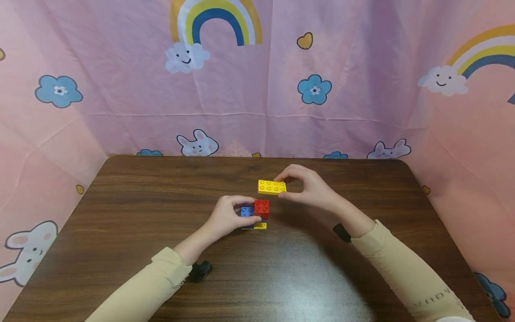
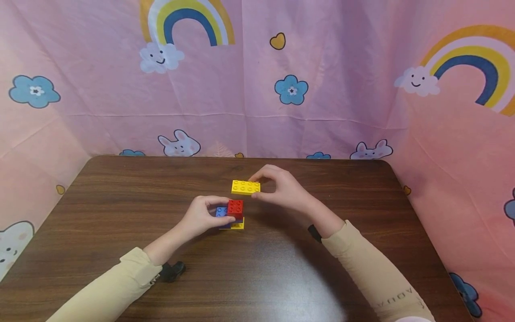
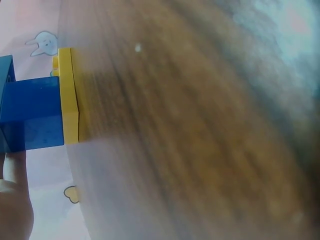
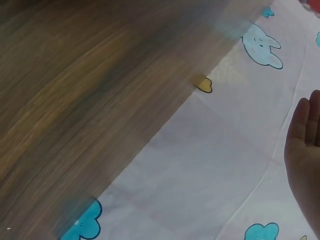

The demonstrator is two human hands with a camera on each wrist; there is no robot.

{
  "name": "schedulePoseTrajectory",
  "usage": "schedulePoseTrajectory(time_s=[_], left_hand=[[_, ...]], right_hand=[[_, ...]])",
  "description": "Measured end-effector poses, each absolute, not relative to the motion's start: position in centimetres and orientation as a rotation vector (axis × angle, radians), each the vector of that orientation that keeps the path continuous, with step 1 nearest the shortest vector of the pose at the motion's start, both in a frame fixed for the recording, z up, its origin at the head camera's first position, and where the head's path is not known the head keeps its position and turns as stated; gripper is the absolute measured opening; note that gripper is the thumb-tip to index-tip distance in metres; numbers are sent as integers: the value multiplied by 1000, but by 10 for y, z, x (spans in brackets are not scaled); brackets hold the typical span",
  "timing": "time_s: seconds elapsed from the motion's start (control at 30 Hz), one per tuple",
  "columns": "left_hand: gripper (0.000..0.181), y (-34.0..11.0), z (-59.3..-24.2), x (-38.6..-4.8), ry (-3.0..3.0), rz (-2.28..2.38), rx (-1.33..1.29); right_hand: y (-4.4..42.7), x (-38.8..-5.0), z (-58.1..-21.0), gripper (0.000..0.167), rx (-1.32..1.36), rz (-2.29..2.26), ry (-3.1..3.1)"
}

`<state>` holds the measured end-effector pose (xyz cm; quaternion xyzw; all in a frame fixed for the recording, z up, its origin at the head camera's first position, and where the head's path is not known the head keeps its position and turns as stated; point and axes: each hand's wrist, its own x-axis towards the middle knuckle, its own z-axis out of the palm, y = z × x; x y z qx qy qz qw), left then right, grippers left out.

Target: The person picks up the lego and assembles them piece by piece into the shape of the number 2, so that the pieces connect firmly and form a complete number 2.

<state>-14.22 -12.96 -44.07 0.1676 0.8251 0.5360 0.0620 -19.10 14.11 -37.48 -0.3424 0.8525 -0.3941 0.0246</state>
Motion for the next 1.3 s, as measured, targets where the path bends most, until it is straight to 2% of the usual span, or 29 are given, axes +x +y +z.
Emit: schedulePoseTrajectory(time_s=[0.57,0.87,1.3], left_hand=[[42,-129,-437,-141,2431,1623,523],[48,-130,-440,-143,2384,1641,523],[39,-130,-440,-143,2372,1700,572]], right_hand=[[134,-179,-373,35,-1127,-1252,2580],[127,-171,-378,36,-1120,-1266,2545],[118,-164,-384,36,-1171,-1309,2501]])
